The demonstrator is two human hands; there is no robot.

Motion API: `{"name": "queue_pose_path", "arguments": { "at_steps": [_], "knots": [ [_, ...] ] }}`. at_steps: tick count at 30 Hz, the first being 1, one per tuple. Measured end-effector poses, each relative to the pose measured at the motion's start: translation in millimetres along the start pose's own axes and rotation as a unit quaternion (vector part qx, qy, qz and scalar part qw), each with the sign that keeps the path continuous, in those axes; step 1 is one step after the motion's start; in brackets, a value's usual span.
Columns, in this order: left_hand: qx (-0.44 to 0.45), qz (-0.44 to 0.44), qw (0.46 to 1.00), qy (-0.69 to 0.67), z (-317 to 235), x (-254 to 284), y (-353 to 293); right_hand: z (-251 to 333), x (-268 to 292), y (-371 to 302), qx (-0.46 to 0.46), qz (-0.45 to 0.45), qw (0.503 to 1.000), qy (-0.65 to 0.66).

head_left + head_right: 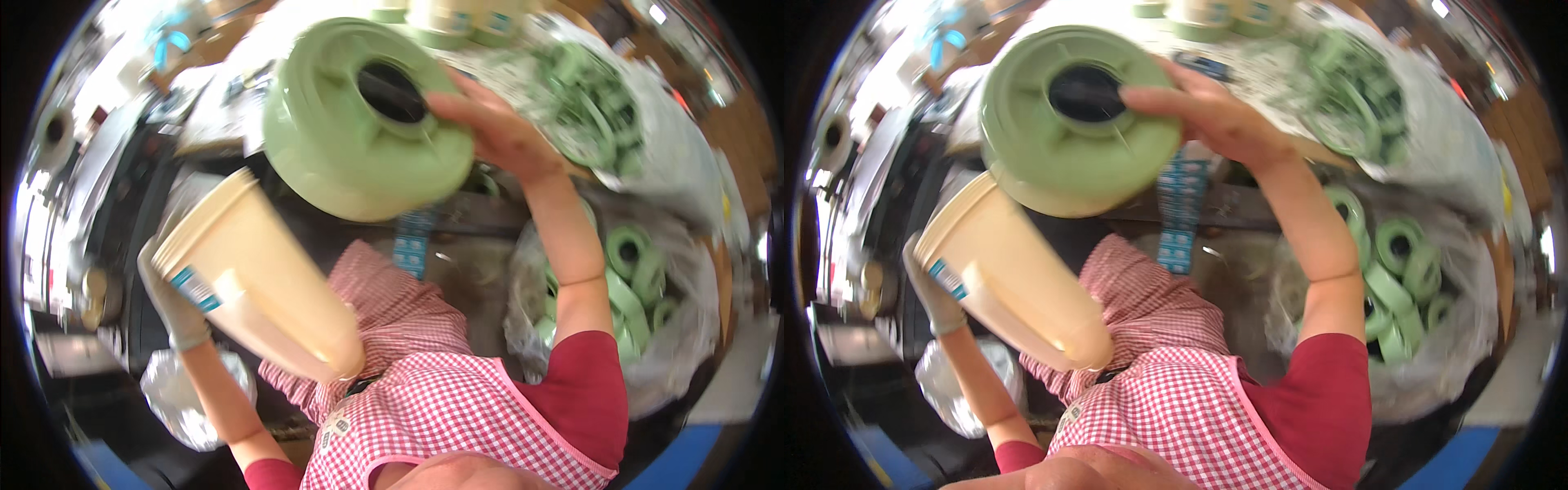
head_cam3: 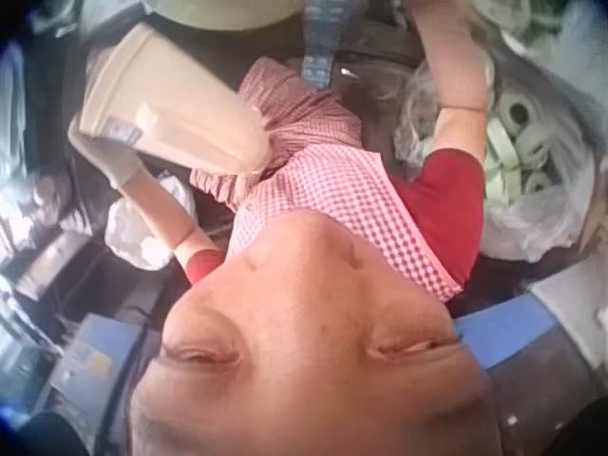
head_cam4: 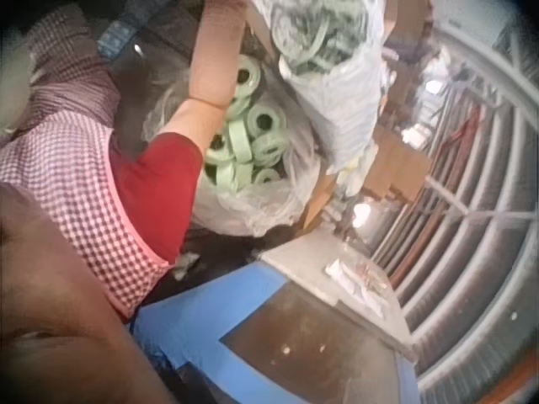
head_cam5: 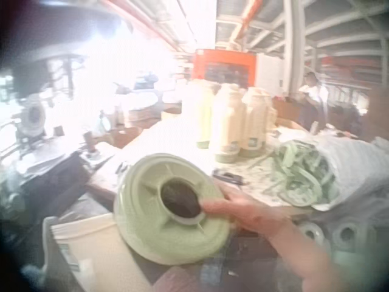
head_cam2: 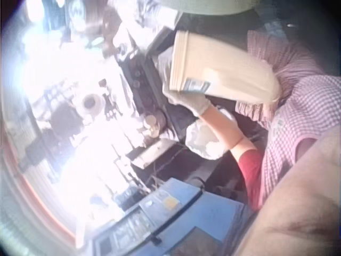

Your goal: The person repeatedly assembles white plastic containers by attaching green lids and applying blue labels. The person handles each container one at a time, secures the lid, and affixes a label before placing the finished unit aside.

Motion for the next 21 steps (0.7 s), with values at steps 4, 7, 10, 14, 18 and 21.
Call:
{"name": "queue_pose_path", "arguments": {
  "at_steps": [4,7,10,14,18,21],
  "knots": [
    [0.086,-0.033,0.961,-0.262,-52,-5,-9,-11,-107,127,-0.097,0.241,0.952,0.162],
    [0.157,-0.108,0.939,-0.287,-72,10,-16,-6,-176,143,-0.019,0.248,0.967,0.058],
    [0.171,-0.122,0.923,-0.322,-75,22,-16,-14,-226,119,0.088,0.255,0.949,0.161],
    [0.172,-0.099,0.949,-0.245,-70,24,-14,-37,-257,136,-0.004,0.168,0.916,0.364],
    [0.164,-0.132,0.947,-0.241,-59,18,-13,-46,-272,165,-0.014,0.229,0.843,0.486],
    [0.133,-0.151,0.947,-0.249,-48,14,-10,-51,-276,173,0.042,0.193,0.884,0.424]
  ]
}}
Point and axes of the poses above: each hand's wrist, its own y-axis towards the middle knuckle, its own x-axis out of the back of the hand, z = x × y, the point moved 2 cm from there along y, towards the middle knuckle, and after that the axes turned 8 degrees about -x, right-handed, at the moved point
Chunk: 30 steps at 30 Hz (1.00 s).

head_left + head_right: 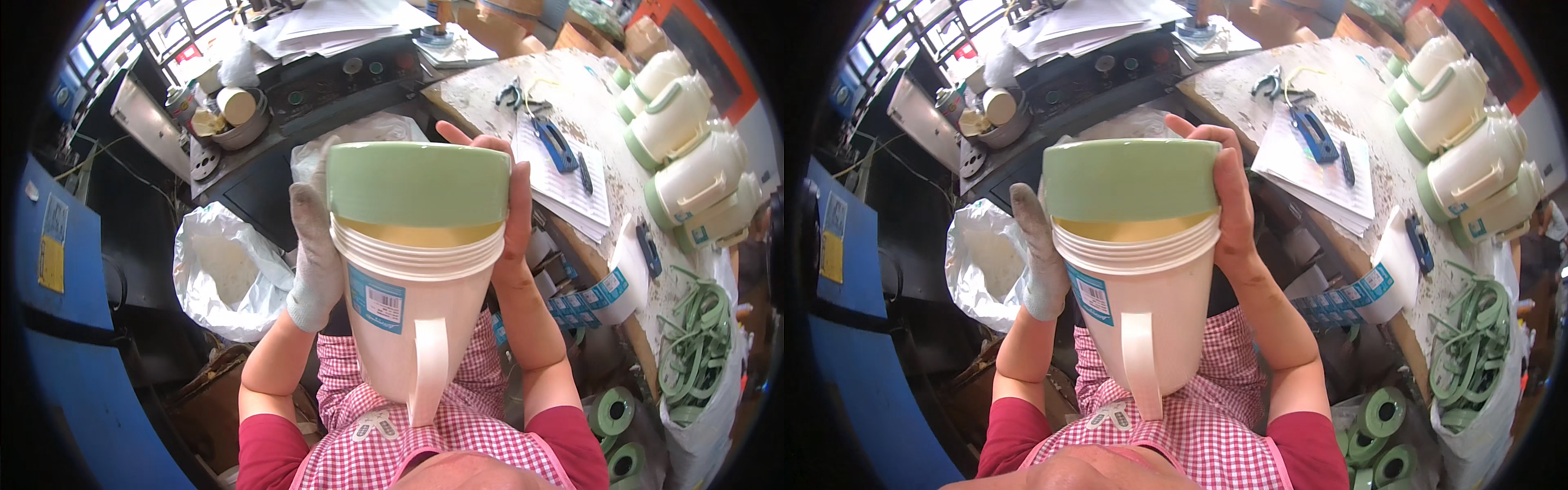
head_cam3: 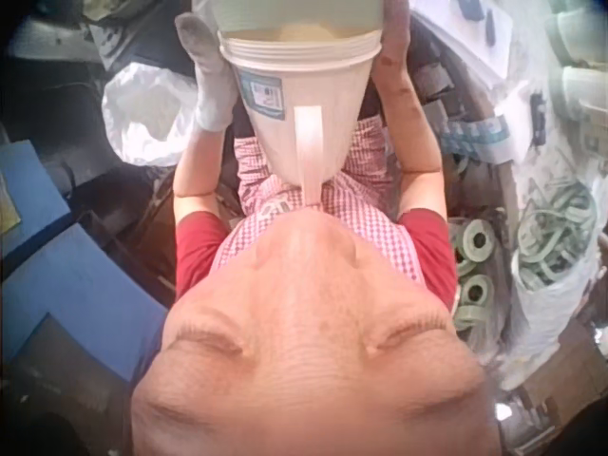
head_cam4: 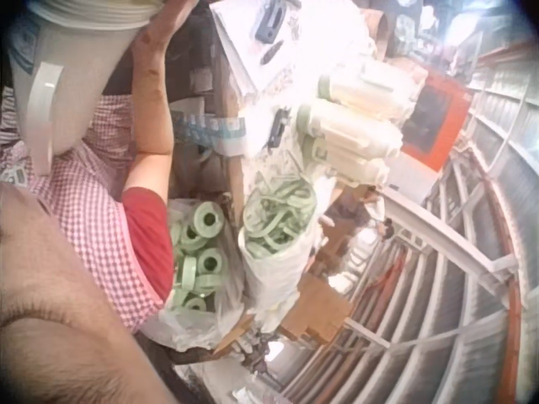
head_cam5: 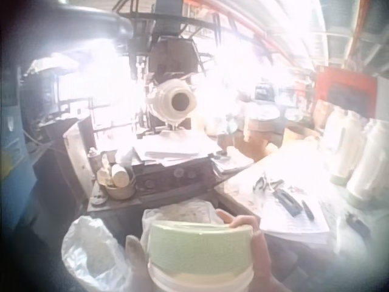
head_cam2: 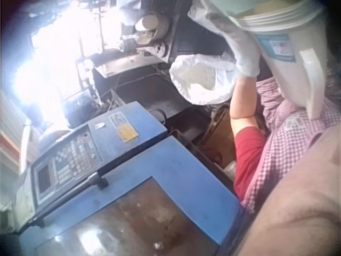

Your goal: The person repeatedly assembles white plastic containers by attaching green lids and applying blue labels. The person handles each container one at a time, secures the lid, and affixes a label before placing the finished unit aside.

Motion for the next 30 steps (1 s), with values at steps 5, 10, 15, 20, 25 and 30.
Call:
{"name": "queue_pose_path", "arguments": {
  "at_steps": [5,10,15,20,25,30],
  "knots": [
    [-0.257,0.061,0.954,0.141,11,-1,22,-17,9,-2,-0.005,-0.012,0.999,0.034],
    [-0.261,0.099,0.956,0.092,24,4,35,-28,18,4,-0.026,-0.036,0.996,0.076],
    [-0.130,0.056,0.990,0.009,33,8,34,-27,20,12,-0.049,-0.102,0.992,0.055],
    [-0.122,0.062,0.989,0.052,35,9,36,-29,30,15,-0.037,-0.044,0.998,0.038],
    [-0.131,0.032,0.990,0.033,49,15,31,-38,33,6,-0.047,-0.038,0.998,0.000],
    [-0.198,0.092,0.976,-0.008,63,24,17,-10,18,-5,0.011,0.014,0.996,-0.090]
  ]
}}
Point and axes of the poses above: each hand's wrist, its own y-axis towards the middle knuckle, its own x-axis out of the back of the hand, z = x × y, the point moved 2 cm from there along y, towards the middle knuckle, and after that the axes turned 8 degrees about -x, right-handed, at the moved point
